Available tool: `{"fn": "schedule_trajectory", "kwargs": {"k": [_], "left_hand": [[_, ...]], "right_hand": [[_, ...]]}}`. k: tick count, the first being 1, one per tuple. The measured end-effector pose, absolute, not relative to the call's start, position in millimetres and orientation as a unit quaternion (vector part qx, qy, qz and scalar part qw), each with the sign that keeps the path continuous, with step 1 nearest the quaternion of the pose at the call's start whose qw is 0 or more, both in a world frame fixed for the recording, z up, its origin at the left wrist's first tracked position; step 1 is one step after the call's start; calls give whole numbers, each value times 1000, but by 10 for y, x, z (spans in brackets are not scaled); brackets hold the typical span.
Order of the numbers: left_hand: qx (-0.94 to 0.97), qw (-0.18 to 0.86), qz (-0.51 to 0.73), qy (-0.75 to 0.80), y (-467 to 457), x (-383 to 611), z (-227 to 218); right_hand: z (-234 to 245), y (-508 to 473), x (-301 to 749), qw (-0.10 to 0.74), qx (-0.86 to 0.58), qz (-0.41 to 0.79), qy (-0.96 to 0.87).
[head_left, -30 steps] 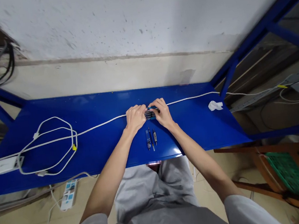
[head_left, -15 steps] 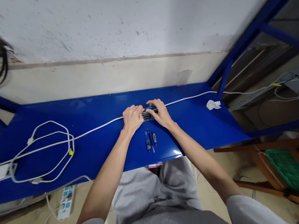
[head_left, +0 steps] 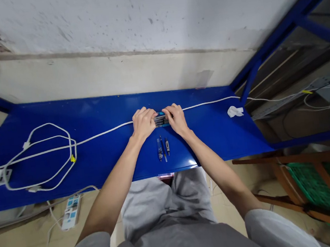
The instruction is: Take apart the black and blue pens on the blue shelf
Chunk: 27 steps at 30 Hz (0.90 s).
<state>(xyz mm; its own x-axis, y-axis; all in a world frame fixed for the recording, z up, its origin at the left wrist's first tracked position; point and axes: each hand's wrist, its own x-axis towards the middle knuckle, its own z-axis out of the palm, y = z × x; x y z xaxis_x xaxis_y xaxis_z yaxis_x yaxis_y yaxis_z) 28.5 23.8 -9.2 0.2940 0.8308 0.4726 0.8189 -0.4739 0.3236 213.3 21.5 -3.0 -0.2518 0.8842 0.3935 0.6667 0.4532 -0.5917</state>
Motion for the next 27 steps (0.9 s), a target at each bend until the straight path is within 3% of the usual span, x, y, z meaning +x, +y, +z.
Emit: {"fn": "schedule_trajectory", "kwargs": {"k": [6,13,19,27], "left_hand": [[794,6,301,527,211,247,-97],[802,11,322,503,196,288,-54],[815,21,353,459,201,301,-42],[839,12,309,447,130,314,-12]], "right_hand": [[-62,190,2181,406,-459,153,-775],[-20,175,2209,358,-476,130,-793],[-35,202,2216,372,-457,124,-798],[-15,159,2221,344,-453,128,-812]]}}
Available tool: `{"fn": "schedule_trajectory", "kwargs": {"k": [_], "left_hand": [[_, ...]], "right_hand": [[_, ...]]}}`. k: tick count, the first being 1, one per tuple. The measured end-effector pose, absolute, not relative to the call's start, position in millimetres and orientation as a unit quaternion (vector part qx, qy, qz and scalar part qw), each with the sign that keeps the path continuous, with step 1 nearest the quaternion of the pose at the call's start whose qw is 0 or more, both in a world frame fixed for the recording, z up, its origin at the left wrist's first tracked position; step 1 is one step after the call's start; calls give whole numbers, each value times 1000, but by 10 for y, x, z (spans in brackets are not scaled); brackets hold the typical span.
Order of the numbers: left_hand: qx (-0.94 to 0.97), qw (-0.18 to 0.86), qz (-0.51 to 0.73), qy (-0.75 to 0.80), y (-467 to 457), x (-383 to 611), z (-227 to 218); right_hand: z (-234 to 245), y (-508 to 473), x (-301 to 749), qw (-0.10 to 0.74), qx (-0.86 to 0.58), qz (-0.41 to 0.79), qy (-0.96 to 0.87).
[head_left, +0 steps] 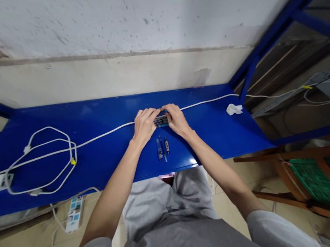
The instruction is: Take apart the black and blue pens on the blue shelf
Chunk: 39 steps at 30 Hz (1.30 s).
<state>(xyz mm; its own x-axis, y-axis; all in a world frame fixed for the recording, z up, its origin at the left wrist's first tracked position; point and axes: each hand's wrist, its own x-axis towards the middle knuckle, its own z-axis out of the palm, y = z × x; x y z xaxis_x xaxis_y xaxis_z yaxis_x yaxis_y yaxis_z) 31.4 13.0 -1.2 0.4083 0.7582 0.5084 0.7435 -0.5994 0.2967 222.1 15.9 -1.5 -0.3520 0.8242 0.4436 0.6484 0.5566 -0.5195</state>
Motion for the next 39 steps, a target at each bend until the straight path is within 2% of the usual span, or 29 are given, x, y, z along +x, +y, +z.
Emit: {"fn": "schedule_trajectory", "kwargs": {"k": [13,19,28,31,39], "left_hand": [[810,-41,333,482,218,290,-66],[787,-24,354,504,220,275,-98],[743,-36,388,545,248,117,-127],[742,-23,383,550,267,116,-142],[756,-24,364,543,248,166,-138]], "right_hand": [[-96,244,2217,369,-441,84,-814],[-113,288,2291,397,-446,82,-798],[-40,266,2370,505,-433,152,-731],[-34,233,2331,485,-443,189,-730],[-88,205,2303,424,-520,176,-721]]}}
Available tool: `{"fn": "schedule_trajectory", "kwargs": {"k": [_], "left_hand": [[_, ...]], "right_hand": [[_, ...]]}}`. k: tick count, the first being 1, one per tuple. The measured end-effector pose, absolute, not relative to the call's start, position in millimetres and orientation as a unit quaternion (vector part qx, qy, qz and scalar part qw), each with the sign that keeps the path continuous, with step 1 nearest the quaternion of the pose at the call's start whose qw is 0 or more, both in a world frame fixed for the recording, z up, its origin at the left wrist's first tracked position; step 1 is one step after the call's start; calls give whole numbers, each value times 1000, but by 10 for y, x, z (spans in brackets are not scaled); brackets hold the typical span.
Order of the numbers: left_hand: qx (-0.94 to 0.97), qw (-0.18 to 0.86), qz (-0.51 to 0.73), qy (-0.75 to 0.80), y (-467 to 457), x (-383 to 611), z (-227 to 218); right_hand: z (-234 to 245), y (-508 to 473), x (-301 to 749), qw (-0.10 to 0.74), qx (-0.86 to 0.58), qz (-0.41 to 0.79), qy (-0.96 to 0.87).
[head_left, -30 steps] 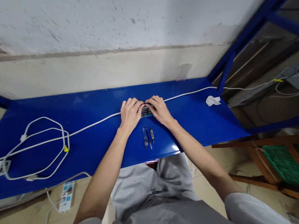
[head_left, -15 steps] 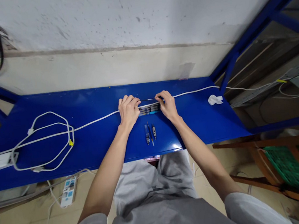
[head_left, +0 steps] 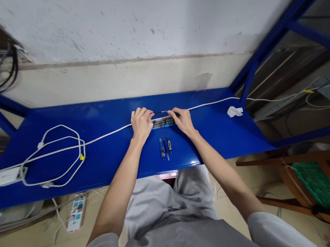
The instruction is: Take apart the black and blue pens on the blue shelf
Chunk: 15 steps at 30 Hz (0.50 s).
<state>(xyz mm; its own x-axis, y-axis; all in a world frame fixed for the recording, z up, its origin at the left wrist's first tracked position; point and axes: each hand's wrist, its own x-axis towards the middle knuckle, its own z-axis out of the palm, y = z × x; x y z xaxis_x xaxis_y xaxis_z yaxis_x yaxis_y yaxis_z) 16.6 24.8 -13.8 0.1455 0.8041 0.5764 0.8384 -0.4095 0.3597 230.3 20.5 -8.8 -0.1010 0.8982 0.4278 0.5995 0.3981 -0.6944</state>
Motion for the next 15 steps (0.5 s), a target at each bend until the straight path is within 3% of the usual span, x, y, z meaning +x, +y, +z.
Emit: {"fn": "schedule_trajectory", "kwargs": {"k": [10,15], "left_hand": [[-741,45,-393,-542,210,164,-139],[-745,39,-411,-524,193,157,-128]], "right_hand": [[-144,265,2329,472,-459,170,-733],[-164,289,2345,458,-460,188,-737]]}}
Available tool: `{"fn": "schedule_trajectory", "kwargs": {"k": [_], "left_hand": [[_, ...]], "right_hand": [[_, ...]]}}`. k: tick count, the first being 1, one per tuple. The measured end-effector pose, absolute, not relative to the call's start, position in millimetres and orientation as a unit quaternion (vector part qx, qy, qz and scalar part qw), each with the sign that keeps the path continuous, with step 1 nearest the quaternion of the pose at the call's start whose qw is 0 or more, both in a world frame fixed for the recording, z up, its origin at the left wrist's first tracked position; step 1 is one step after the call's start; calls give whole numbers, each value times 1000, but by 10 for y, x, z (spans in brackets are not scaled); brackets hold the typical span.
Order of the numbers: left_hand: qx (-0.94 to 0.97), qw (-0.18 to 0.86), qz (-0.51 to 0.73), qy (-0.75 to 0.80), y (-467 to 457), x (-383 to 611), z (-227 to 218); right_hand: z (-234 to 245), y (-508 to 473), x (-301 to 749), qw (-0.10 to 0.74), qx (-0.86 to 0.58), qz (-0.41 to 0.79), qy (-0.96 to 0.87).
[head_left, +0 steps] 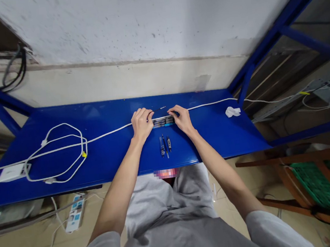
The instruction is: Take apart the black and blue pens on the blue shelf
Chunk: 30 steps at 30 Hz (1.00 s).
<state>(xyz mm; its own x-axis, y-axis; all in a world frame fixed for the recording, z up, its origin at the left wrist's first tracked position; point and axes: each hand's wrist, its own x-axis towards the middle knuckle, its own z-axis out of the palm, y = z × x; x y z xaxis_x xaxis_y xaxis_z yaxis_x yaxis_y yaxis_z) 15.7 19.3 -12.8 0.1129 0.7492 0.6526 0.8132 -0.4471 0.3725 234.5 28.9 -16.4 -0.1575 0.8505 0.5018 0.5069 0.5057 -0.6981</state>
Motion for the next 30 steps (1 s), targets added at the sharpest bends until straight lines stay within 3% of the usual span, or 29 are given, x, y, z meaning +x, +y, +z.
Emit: {"fn": "schedule_trajectory", "kwargs": {"k": [30], "left_hand": [[-756,-1,-419,-502,195,182,-129]], "right_hand": [[-115,247,2276,459,-446,242,-729]]}}
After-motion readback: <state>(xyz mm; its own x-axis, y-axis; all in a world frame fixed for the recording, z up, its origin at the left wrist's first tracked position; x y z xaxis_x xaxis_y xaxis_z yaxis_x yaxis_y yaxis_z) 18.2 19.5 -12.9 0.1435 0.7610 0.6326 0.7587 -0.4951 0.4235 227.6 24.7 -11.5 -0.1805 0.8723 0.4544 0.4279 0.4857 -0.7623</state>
